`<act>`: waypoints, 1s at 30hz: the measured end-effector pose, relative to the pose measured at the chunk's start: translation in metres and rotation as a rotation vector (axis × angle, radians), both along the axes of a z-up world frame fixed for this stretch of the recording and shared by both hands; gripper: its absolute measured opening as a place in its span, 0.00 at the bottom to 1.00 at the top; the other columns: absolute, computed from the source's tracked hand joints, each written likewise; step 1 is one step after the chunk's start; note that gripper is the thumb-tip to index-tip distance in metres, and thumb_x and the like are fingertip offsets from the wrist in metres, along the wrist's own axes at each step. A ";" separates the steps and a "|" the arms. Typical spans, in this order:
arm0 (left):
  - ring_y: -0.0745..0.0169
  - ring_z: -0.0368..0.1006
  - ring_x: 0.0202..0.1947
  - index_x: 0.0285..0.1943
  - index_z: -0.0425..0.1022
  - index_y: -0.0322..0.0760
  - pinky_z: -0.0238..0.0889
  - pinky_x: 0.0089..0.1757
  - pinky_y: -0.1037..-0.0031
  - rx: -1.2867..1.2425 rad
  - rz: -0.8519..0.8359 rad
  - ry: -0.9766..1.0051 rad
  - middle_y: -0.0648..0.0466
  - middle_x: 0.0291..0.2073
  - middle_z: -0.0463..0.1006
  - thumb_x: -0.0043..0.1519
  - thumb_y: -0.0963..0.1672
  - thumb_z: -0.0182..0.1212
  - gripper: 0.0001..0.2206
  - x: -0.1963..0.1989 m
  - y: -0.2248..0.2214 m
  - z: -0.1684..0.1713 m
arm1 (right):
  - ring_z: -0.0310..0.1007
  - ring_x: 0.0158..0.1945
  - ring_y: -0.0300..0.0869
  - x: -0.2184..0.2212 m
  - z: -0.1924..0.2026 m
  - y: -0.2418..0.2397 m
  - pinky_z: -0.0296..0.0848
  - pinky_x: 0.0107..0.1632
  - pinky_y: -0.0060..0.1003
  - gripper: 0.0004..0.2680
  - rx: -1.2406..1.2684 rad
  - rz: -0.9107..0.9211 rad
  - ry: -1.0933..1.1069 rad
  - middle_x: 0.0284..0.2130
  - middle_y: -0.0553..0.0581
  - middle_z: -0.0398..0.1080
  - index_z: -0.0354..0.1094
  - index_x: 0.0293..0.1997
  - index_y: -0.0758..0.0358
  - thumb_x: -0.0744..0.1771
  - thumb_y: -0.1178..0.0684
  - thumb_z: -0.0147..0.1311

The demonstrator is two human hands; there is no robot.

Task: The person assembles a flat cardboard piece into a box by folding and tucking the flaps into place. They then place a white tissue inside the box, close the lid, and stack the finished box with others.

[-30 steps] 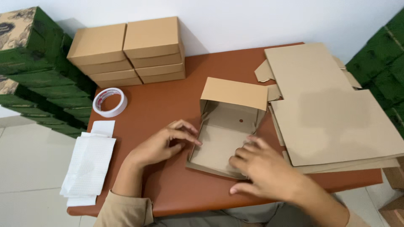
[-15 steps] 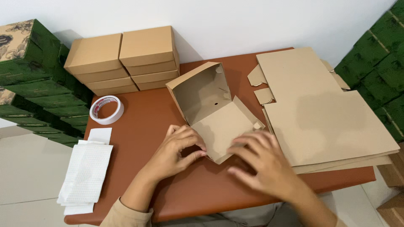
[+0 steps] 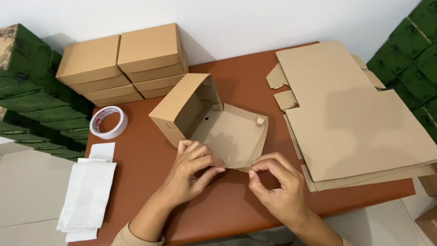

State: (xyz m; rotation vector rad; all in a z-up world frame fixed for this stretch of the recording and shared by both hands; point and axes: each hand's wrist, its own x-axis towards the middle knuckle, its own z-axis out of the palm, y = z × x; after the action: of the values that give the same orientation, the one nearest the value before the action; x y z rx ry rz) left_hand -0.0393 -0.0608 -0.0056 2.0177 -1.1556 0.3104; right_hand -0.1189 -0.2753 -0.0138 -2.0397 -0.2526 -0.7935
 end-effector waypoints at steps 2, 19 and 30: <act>0.65 0.62 0.31 0.40 0.79 0.46 0.47 0.44 0.69 -0.001 0.000 -0.042 0.62 0.28 0.65 0.64 0.45 0.61 0.03 -0.002 -0.004 0.000 | 0.74 0.33 0.37 0.000 -0.002 -0.001 0.70 0.40 0.28 0.02 0.016 -0.007 0.018 0.28 0.51 0.72 0.68 0.29 0.60 0.63 0.59 0.55; 0.66 0.70 0.28 0.35 0.71 0.42 0.51 0.41 0.72 0.055 0.195 -0.569 0.60 0.30 0.76 0.62 0.42 0.62 0.05 -0.048 -0.052 0.002 | 0.70 0.34 0.43 0.000 -0.007 -0.033 0.71 0.39 0.34 0.02 -0.035 0.235 -0.148 0.32 0.55 0.72 0.72 0.39 0.65 0.67 0.61 0.53; 0.71 0.78 0.32 0.31 0.76 0.45 0.50 0.42 0.77 0.015 0.489 -0.406 0.63 0.31 0.80 0.59 0.42 0.62 0.04 -0.082 -0.073 -0.028 | 0.70 0.36 0.43 -0.007 -0.010 -0.049 0.71 0.40 0.35 0.03 -0.012 0.429 0.047 0.33 0.54 0.73 0.71 0.41 0.65 0.68 0.62 0.51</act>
State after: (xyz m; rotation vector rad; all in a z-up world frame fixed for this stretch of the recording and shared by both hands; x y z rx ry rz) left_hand -0.1216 -0.1343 -0.0332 2.2987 -0.8719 0.9948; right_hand -0.1259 -0.3246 -0.0239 -1.9168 -0.6437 -0.4762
